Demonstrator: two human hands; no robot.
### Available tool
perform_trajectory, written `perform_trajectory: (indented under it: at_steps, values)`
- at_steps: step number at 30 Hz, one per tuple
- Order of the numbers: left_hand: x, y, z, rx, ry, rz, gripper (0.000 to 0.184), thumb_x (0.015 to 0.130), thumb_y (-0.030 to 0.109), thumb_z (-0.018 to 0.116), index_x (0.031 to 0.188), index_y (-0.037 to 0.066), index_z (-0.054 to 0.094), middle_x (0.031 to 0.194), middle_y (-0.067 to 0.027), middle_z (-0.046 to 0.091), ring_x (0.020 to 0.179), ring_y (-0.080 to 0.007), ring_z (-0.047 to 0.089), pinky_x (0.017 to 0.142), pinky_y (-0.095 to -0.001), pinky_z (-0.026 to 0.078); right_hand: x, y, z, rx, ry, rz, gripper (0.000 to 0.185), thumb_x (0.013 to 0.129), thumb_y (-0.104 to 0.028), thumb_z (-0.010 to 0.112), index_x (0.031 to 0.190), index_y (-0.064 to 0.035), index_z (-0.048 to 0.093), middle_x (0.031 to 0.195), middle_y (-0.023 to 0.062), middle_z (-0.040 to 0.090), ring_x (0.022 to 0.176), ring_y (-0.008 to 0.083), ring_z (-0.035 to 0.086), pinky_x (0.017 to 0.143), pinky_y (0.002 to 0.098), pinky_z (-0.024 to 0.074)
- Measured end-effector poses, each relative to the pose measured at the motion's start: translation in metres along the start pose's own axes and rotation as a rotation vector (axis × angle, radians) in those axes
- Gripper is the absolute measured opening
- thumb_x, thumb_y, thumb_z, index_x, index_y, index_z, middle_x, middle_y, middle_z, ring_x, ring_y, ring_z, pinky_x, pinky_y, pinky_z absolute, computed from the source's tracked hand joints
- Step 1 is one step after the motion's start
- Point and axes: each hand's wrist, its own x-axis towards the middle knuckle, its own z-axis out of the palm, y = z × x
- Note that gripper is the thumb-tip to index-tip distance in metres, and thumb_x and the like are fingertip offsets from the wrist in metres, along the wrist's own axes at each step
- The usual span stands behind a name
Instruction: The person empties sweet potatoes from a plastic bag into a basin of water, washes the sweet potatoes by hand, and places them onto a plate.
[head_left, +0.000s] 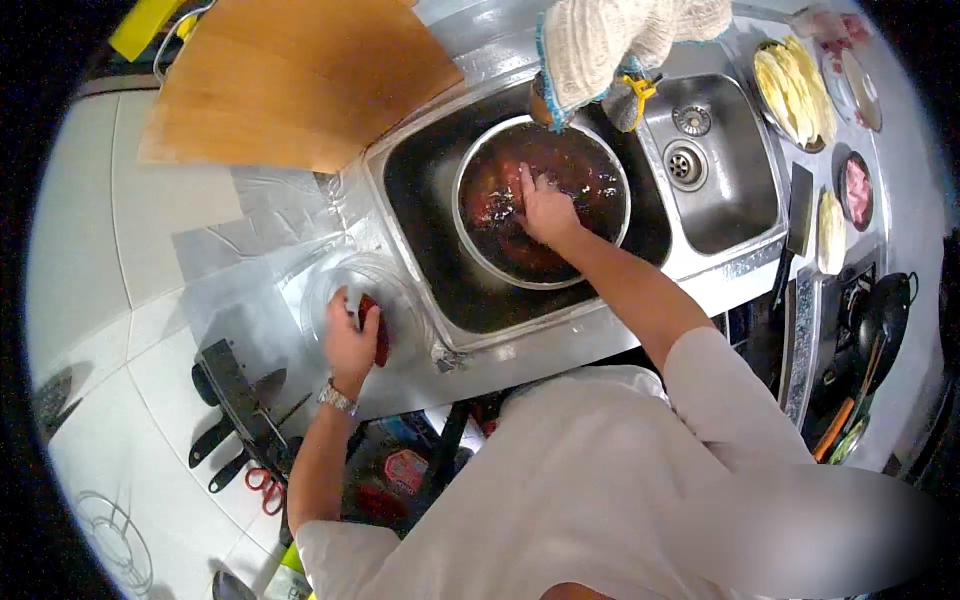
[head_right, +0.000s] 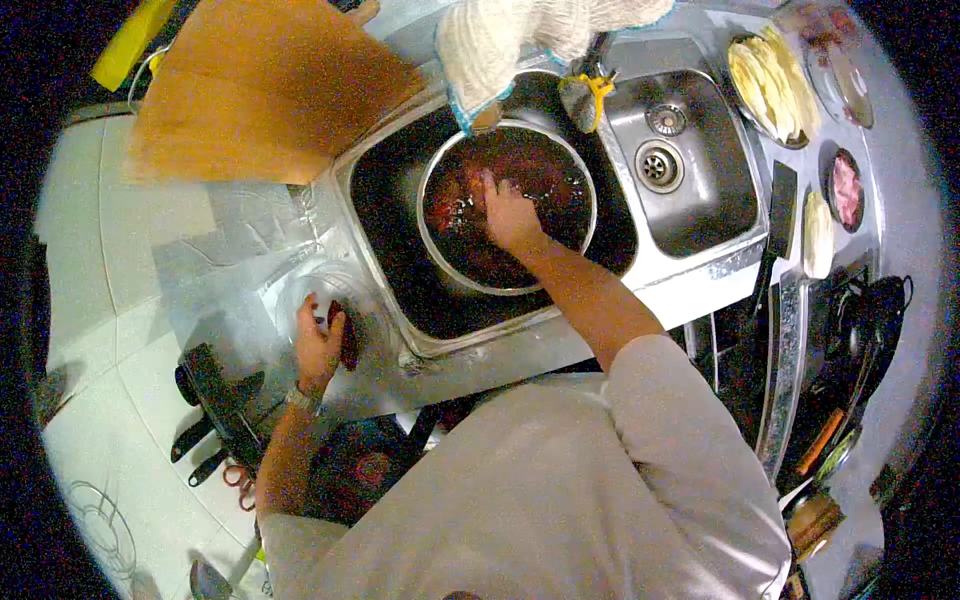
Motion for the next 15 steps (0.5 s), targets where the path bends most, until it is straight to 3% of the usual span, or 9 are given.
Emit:
perform_trajectory:
  at_steps: [3, 4, 5, 7, 8, 10, 12, 14, 15]
  values:
    - [-0.006, 0.025, -0.027, 0.041, 0.238, 0.172, 0.053, 0.086, 0.022, 0.067, 0.131, 0.004, 0.046, 0.132, -0.0218, 0.050, 0.099, -0.0370, 0.060, 0.084, -0.0420, 0.050, 0.004, 0.014, -0.009, 0.323, -0.033, 0.083, 0.066, 0.085, -0.022, 0.064, 0.142, -0.0030, 0.036, 0.093, 0.0156, 0.064, 0.083, 0.0276, 0.067, 0.069, 0.0402, 0.0573]
    - [-0.005, 0.040, -0.038, 0.120, 0.314, 0.384, 0.050, 0.086, 0.019, 0.066, 0.130, 0.004, 0.048, 0.131, -0.0216, 0.051, 0.102, -0.0368, 0.060, 0.086, -0.0425, 0.049, 0.009, 0.024, -0.023, 1.028, -0.491, 0.402, 0.054, 0.089, -0.028, 0.065, 0.134, -0.0068, 0.045, 0.083, 0.0079, 0.063, 0.075, 0.0176, 0.063, 0.065, 0.0337, 0.0550]
    - [-0.006, 0.055, -0.044, 0.197, 0.388, 0.593, 0.047, 0.085, 0.015, 0.065, 0.129, 0.004, 0.050, 0.130, -0.0213, 0.052, 0.105, -0.0365, 0.059, 0.089, -0.0430, 0.048, 0.005, 0.033, -0.035, 1.018, -0.491, 0.402, 0.054, 0.089, -0.028, 0.065, 0.134, -0.0068, 0.045, 0.083, 0.0079, 0.063, 0.075, 0.0176, 0.063, 0.065, 0.0337, 0.0550]
    - [-0.009, 0.085, -0.035, 0.055, 0.165, 0.617, 0.047, 0.085, 0.015, 0.066, 0.128, 0.003, 0.051, 0.130, -0.0210, 0.053, 0.115, -0.0363, 0.054, 0.097, -0.0426, 0.044, -0.010, 0.050, -0.053, 1.638, -0.717, 0.431, 0.047, 0.089, -0.037, 0.067, 0.124, -0.0091, 0.051, 0.085, 0.0027, 0.061, 0.070, 0.0107, 0.056, 0.061, 0.0265, 0.0499]
    - [-0.007, 0.101, -0.025, -0.015, 0.031, 0.616, 0.048, 0.086, 0.017, 0.067, 0.128, 0.003, 0.051, 0.131, -0.0211, 0.053, 0.119, -0.0356, 0.052, 0.099, -0.0422, 0.043, -0.020, 0.051, -0.058, 1.703, -0.697, 0.422, 0.042, 0.091, -0.038, 0.066, 0.120, -0.0110, 0.053, 0.088, 0.0007, 0.062, 0.069, 0.0086, 0.054, 0.058, 0.0228, 0.0456]
    - [-0.001, 0.143, 0.009, -0.431, -0.253, 0.358, 0.047, 0.090, 0.021, 0.065, 0.130, 0.004, 0.049, 0.130, -0.0175, 0.055, 0.121, -0.0342, 0.052, 0.100, -0.0406, 0.043, -0.038, 0.045, -0.077, 1.767, -0.657, 0.407, 0.039, 0.094, -0.033, 0.063, 0.123, -0.0089, 0.052, 0.090, 0.0024, 0.062, 0.070, 0.0098, 0.055, 0.060, 0.0254, 0.0455]
    - [0.029, 0.165, 0.076, -0.860, -0.357, 0.181, 0.053, 0.093, 0.027, 0.064, 0.135, 0.002, 0.046, 0.128, -0.0167, 0.056, 0.120, -0.0302, 0.053, 0.104, -0.0391, 0.040, -0.052, 0.040, -0.085, 1.732, -0.606, 0.350, 0.042, 0.094, -0.032, 0.063, 0.126, -0.0080, 0.050, 0.092, 0.0032, 0.062, 0.072, 0.0104, 0.056, 0.062, 0.0263, 0.0476]
    - [0.063, 0.200, 0.102, -1.267, -0.453, -0.126, 0.043, 0.092, 0.027, 0.066, 0.125, 0.003, 0.053, 0.112, -0.0136, 0.063, 0.108, -0.0284, 0.060, 0.095, -0.0380, 0.048, -0.063, 0.034, -0.096, 1.714, -0.605, 0.292, 0.049, 0.093, -0.031, 0.064, 0.132, -0.0076, 0.045, 0.098, 0.0045, 0.062, 0.075, 0.0113, 0.057, 0.067, 0.0276, 0.0510]
    - [0.081, 0.207, 0.118, -1.269, -0.452, -0.129, 0.043, 0.092, 0.027, 0.066, 0.125, 0.003, 0.053, 0.112, -0.0136, 0.063, 0.108, -0.0284, 0.060, 0.095, -0.0380, 0.048, -0.069, 0.028, -0.107, 1.654, -0.606, 0.256, 0.053, 0.093, -0.029, 0.065, 0.135, -0.0062, 0.042, 0.101, 0.0055, 0.062, 0.077, 0.0117, 0.058, 0.069, 0.0287, 0.0520]
